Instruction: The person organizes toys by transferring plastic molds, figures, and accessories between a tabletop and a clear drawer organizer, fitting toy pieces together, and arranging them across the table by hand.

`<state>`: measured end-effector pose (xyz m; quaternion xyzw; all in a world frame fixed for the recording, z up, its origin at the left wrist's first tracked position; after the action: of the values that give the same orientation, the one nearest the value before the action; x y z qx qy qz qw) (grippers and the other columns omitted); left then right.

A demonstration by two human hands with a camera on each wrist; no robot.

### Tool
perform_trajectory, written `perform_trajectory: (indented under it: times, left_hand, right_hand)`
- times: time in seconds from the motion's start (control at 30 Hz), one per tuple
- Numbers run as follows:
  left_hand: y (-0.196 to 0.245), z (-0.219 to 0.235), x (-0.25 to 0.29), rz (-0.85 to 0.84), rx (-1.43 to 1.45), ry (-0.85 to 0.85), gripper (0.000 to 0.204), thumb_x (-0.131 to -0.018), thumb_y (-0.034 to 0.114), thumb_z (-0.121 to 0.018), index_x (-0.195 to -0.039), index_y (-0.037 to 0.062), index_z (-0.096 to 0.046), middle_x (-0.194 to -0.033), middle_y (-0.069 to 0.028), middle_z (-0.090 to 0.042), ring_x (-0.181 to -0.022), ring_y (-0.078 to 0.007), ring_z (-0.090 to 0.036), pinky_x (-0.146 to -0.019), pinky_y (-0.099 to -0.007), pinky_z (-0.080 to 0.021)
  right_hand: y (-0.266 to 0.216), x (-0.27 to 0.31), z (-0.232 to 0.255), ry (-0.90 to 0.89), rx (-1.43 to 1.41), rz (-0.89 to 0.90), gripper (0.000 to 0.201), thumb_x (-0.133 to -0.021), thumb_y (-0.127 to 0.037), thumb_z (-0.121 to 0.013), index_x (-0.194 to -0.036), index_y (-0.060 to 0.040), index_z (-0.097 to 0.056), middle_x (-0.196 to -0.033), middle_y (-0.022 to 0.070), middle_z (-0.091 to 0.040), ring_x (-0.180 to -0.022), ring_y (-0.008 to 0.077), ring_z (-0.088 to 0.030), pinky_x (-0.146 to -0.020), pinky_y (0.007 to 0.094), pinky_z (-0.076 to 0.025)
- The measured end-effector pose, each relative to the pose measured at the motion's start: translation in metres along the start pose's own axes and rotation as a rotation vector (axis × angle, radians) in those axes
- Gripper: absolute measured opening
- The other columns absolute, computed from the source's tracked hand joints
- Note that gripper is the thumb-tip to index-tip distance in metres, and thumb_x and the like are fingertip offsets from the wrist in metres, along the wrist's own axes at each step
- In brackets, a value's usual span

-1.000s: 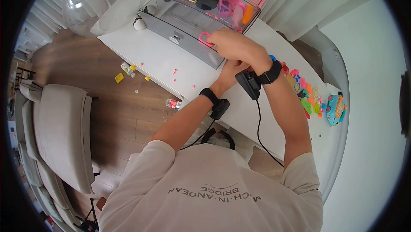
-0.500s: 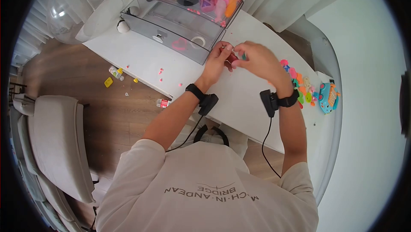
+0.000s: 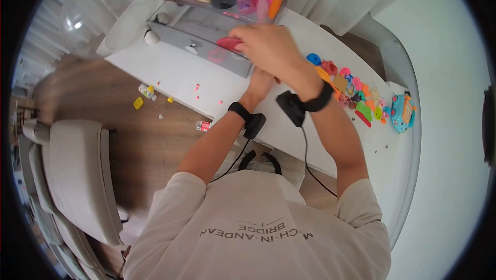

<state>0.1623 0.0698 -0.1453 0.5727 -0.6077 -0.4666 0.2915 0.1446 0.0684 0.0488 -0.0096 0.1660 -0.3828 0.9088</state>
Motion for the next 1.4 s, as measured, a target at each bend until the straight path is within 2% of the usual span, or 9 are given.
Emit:
perform_trajectory:
  times: [0.07, 0.23, 0.3, 0.33, 0.5, 0.7, 1.13, 1.33, 1.4]
  left_hand:
    - [0.025, -0.011, 0.007, -0.554, -0.924, 0.087, 0.036, -0.107, 0.023, -0.051, -0.135, 0.0024, -0.057, -0.127, -0.0161, -0.065, -0.114, -0.0266, -0.064, -0.094, -0.0402, -0.052]
    - [0.037, -0.024, 0.008, -0.585, -0.991, 0.057, 0.039, -0.099, 0.011, -0.061, -0.137, 0.002, -0.056, -0.135, -0.0154, -0.061, -0.125, -0.0261, -0.058, -0.103, -0.0409, -0.046]
    - [0.005, -0.014, -0.001, 0.381, -0.395, -0.039, 0.041, -0.091, 0.009, -0.068, -0.131, 0.005, -0.058, -0.128, -0.0155, -0.061, -0.12, -0.0244, -0.059, -0.102, -0.0416, -0.047]
    - [0.004, -0.019, -0.001, 0.38, -0.394, -0.045, 0.041, -0.091, 0.009, -0.068, -0.131, 0.005, -0.058, -0.128, -0.0155, -0.061, -0.12, -0.0244, -0.059, -0.102, -0.0416, -0.047]
    - [0.042, -0.075, -0.012, -0.291, -0.994, -0.072, 0.049, -0.081, 0.01, -0.076, -0.128, 0.0107, -0.059, -0.137, -0.0168, -0.05, -0.13, -0.0359, -0.047, -0.099, -0.0445, -0.047]
    - [0.016, -0.11, -0.033, -0.254, -1.252, -0.198, 0.054, -0.08, 0.024, -0.08, -0.131, 0.0185, -0.061, -0.147, -0.015, -0.041, -0.134, -0.0397, -0.04, -0.106, -0.0527, -0.037]
    - [0.008, -0.074, -0.041, -0.265, -1.007, -0.214, 0.048, -0.079, 0.012, -0.082, -0.124, 0.0119, -0.065, -0.125, -0.0127, -0.057, -0.123, -0.037, -0.048, -0.103, -0.0438, -0.045]
    - [0.03, -0.055, -0.039, -0.335, -0.831, 0.017, 0.04, -0.086, 0.004, -0.074, -0.124, 0.0097, -0.064, -0.117, -0.0088, -0.062, -0.108, -0.0267, -0.058, -0.096, -0.0347, -0.049]
    - [0.013, -0.037, -0.043, -0.046, -0.312, 0.053, 0.032, -0.095, 0.014, -0.066, -0.127, 0.0081, -0.062, -0.116, -0.007, -0.061, -0.105, -0.0216, -0.06, -0.095, -0.0334, -0.049]
  right_hand:
    - [0.002, -0.005, -0.017, -0.076, 0.022, -0.02, 0.021, -0.092, -0.022, -0.068, -0.111, -0.0153, -0.073, -0.101, 0.0067, -0.075, -0.091, 0.0304, -0.071, -0.074, 0.0424, -0.056]
    - [0.015, 0.022, -0.007, -0.007, -0.079, -0.023, 0.015, -0.092, -0.016, -0.066, -0.105, -0.0128, -0.074, -0.101, 0.006, -0.074, -0.089, 0.0312, -0.07, -0.075, 0.0415, -0.056]
    - [0.046, 0.054, 0.025, 0.27, -0.292, -0.05, 0.017, -0.092, -0.008, -0.063, -0.106, -0.0105, -0.073, -0.102, 0.0063, -0.073, -0.089, 0.0314, -0.069, -0.077, 0.0406, -0.055]
    - [0.073, 0.072, 0.027, 0.274, -0.313, -0.135, 0.019, -0.092, -0.006, -0.062, -0.107, -0.0092, -0.072, -0.104, 0.0071, -0.073, -0.092, 0.031, -0.069, -0.08, 0.0401, -0.055]
    - [0.179, 0.154, 0.007, 0.08, -0.086, -0.348, 0.035, -0.088, -0.002, -0.064, -0.122, -0.0124, -0.069, -0.121, 0.0078, -0.069, -0.11, 0.0298, -0.064, -0.09, 0.0397, -0.054]
    - [0.203, 0.16, -0.015, -0.153, -0.06, -0.281, 0.048, -0.087, -0.003, -0.066, -0.134, -0.0161, -0.064, -0.132, 0.0061, -0.064, -0.117, 0.0309, -0.06, -0.095, 0.0396, -0.054]
    - [0.213, 0.131, -0.044, -0.306, 0.004, -0.209, 0.051, -0.087, -0.007, -0.064, -0.134, -0.026, -0.06, -0.116, 0.0048, -0.064, -0.099, 0.0297, -0.067, -0.082, 0.0417, -0.056]
    - [0.209, 0.114, -0.047, -0.403, -0.093, -0.216, 0.052, -0.083, -0.005, -0.066, -0.131, -0.0224, -0.059, -0.114, 0.007, -0.062, -0.094, 0.0317, -0.066, -0.078, 0.0417, -0.054]
    - [0.205, 0.109, -0.045, -0.447, -0.101, -0.228, 0.054, -0.081, -0.005, -0.068, -0.132, -0.0217, -0.059, -0.116, 0.0081, -0.063, -0.093, 0.0303, -0.066, -0.079, 0.0409, -0.054]
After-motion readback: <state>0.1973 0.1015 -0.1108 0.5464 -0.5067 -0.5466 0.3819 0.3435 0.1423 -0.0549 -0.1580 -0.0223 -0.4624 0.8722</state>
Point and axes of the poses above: each hand's wrist, its own x-axis away from the middle knuckle, its own z-axis out of the back of the hand, y = z × x, the point moved 8 cm from there along -x, towards the middle knuckle
